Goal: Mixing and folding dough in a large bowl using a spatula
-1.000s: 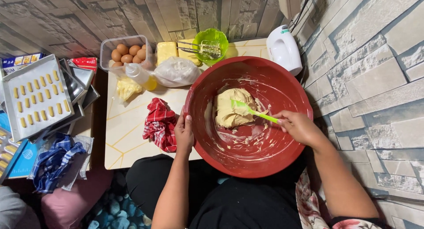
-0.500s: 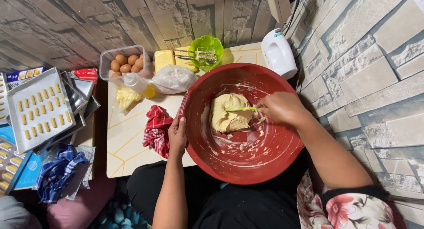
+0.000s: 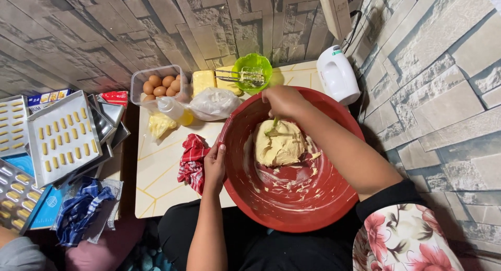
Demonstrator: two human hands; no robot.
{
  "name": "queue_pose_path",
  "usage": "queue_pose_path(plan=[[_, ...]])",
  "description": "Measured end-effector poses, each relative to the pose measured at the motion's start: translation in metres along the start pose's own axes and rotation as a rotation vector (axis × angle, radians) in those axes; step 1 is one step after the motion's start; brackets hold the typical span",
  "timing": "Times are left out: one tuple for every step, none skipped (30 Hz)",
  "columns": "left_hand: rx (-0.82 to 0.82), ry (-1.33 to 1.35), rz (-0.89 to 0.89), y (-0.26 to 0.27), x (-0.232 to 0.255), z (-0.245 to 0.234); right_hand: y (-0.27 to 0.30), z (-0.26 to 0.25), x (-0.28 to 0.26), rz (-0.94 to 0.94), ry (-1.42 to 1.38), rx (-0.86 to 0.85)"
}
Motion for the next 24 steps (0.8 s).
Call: queue_pose_path(plan=[[0.003, 0.001, 0.005, -0.010, 0.006, -0.002, 0.002, -0.012, 0.004, -0.004, 0.003, 0.003], [-0.022, -0.038, -0.002, -0.019, 0.011, -0.001, 0.005, -0.033, 0.012, 0.019, -0.311, 0.116], [-0.047, -0.077, -0.010, -0.028, 0.015, 0.000, 0.009, -0.053, 0.024, 0.042, -0.626, 0.226], [-0.041, -0.075, -0.006, -0.038, 0.011, -0.004, 0.006, -0.053, 0.028, 0.036, -0.623, 0.226], [-0.051, -0.124, -0.024, -0.047, 0.005, -0.007, 0.005, -0.060, 0.039, 0.075, -0.688, 0.317], [-0.062, -0.174, -0.046, -0.056, -0.002, -0.009, 0.006, -0.064, 0.052, 0.116, -0.755, 0.406], [-0.058, -0.174, -0.046, -0.057, 0.001, -0.005, 0.001, -0.060, 0.052, 0.114, -0.754, 0.404], [-0.052, -0.246, -0.053, -0.058, 0.004, -0.001, -0.001, -0.058, 0.056, 0.128, -0.777, 0.449], [-0.046, -0.318, -0.060, -0.059, 0.006, 0.002, -0.003, -0.055, 0.060, 0.142, -0.799, 0.494], [-0.044, -0.319, -0.062, -0.058, 0.007, 0.007, -0.015, -0.048, 0.066, 0.141, -0.800, 0.491], [-0.041, -0.334, -0.064, -0.058, 0.008, 0.011, -0.024, -0.046, 0.074, 0.141, -0.780, 0.550], [-0.040, -0.350, -0.066, -0.057, 0.009, 0.016, -0.032, -0.043, 0.080, 0.141, -0.760, 0.609], [-0.039, -0.352, -0.068, -0.054, 0.013, 0.013, -0.043, -0.031, 0.085, 0.141, -0.763, 0.607], [-0.001, -0.434, -0.079, -0.054, 0.017, 0.008, -0.053, -0.025, 0.088, 0.091, -0.809, 0.633], [0.038, -0.515, -0.090, -0.053, 0.022, 0.003, -0.063, -0.019, 0.091, 0.041, -0.855, 0.659], [0.038, -0.514, -0.086, -0.056, 0.021, -0.008, -0.052, -0.023, 0.086, 0.038, -0.854, 0.662], [0.086, -0.724, -0.090, -0.059, 0.021, -0.023, -0.043, -0.024, 0.082, 0.062, -0.860, 0.637], [0.133, -0.934, -0.097, -0.062, 0.021, -0.039, -0.033, -0.022, 0.078, 0.089, -0.867, 0.611], [0.132, -0.934, -0.095, -0.062, 0.020, -0.046, -0.026, -0.022, 0.080, 0.089, -0.866, 0.613], [0.110, -1.056, -0.198, -0.058, 0.009, -0.058, -0.016, -0.024, 0.080, 0.046, -0.903, 0.651], [0.087, -1.176, -0.304, -0.054, -0.001, -0.070, -0.006, -0.025, 0.081, 0.003, -0.940, 0.689], [0.084, -1.176, -0.303, -0.053, -0.013, -0.076, 0.003, -0.025, 0.081, 0.005, -0.940, 0.690], [0.067, -1.174, -0.370, -0.050, -0.030, -0.085, 0.013, -0.025, 0.081, 0.011, -0.945, 0.692], [0.049, -1.170, -0.435, -0.047, -0.047, -0.092, 0.023, -0.026, 0.082, 0.016, -0.949, 0.695]])
Point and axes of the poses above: each hand's wrist, its own y-axis away from the middle knuckle, its own z-axis out of the palm, x = y × z, the point moved 10 cm from there along -y, towards the middle knuckle, and after that the axes turned 14 degrees about y, right-handed, at the moved point
